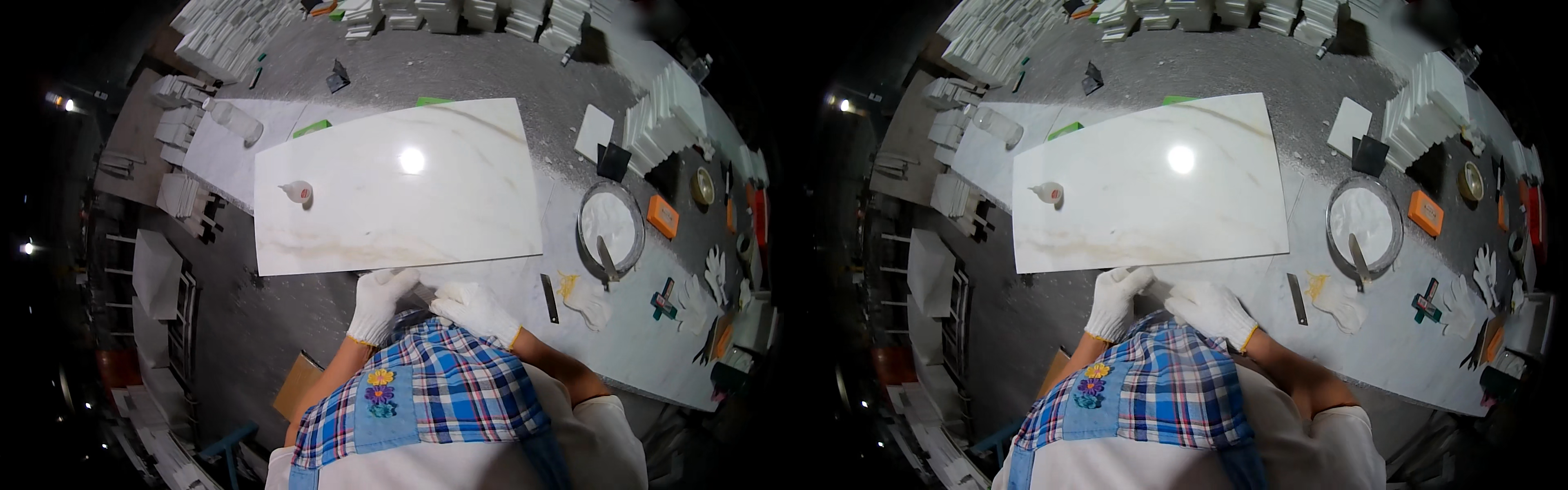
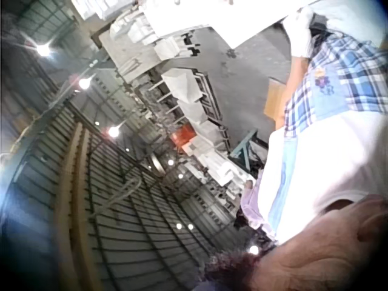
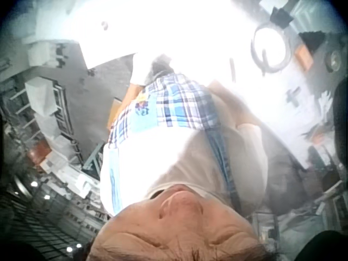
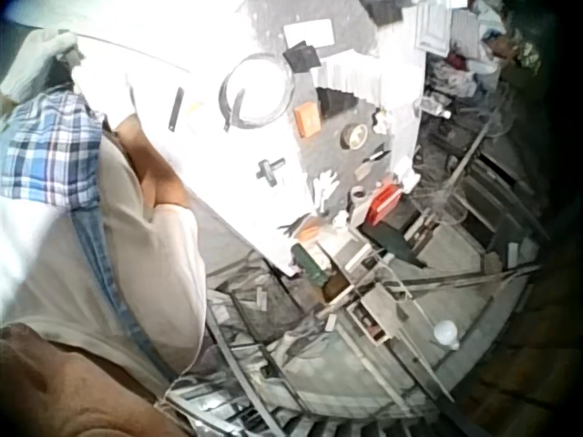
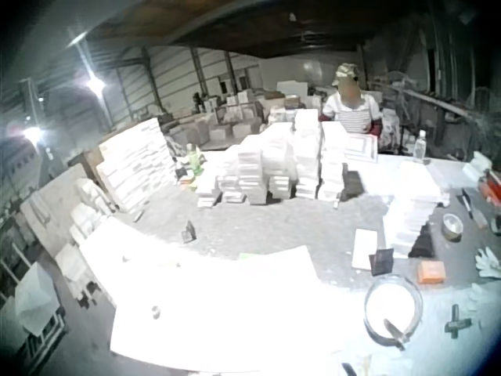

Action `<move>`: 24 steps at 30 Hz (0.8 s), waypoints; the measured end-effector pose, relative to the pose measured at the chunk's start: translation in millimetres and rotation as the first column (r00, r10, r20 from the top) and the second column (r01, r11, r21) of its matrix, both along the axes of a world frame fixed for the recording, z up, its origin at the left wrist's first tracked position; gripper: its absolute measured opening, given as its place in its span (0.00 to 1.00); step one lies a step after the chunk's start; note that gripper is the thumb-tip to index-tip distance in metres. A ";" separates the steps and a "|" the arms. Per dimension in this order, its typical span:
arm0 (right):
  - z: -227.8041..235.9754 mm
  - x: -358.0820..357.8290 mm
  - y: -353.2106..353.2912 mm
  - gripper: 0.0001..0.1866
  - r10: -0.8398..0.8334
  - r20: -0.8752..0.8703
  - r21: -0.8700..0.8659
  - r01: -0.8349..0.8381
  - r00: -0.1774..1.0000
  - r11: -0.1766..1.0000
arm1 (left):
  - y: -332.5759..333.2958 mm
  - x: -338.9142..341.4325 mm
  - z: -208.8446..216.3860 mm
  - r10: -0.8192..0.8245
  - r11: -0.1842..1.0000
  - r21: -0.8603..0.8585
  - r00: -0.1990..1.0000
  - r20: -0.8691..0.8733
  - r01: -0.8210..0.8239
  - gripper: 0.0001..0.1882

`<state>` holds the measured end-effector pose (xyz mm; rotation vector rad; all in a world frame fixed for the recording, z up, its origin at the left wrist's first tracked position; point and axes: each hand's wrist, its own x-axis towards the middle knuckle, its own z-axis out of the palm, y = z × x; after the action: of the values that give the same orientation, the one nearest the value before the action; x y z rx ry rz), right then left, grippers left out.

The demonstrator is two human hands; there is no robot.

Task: The person scrapes a white rectangular tile with a metal scraper, removing a small amount of material from the surface. They repeatedly scrape the same area and occasionally wipe the tile with a cloth.

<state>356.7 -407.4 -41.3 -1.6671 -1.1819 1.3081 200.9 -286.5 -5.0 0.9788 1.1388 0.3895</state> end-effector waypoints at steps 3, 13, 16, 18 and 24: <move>-4.9 6.0 -4.1 0.15 0.038 0.047 0.051 -0.040 0.998 0.998 | -1.3 -0.9 -1.4 0.028 1.000 0.012 0.999 -0.042 -0.027 0.10; -19.7 6.1 -9.6 0.20 -0.013 -0.076 0.046 0.017 0.997 0.999 | -9.5 -0.8 -14.1 -0.107 0.993 0.044 0.990 -0.087 0.111 0.14; -30.0 18.2 -13.5 0.22 0.075 0.047 -0.056 -0.072 0.996 0.996 | -2.3 -8.7 -23.9 0.011 0.991 0.134 0.995 -0.101 0.003 0.14; -32.5 28.6 -22.4 0.22 0.021 0.175 -0.158 0.007 0.984 0.987 | 6.3 -13.1 -17.4 0.048 0.995 0.085 0.998 -0.039 -0.044 0.13; -39.2 56.9 -9.2 0.17 -0.290 0.492 0.249 0.187 0.821 0.950 | -3.5 -20.1 -42.1 0.023 0.975 -0.220 1.000 0.001 -0.023 0.16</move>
<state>413.6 -416.5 -80.4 -2.0169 -1.2946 0.5665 180.8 -290.0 -47.1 0.7707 1.1643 0.2762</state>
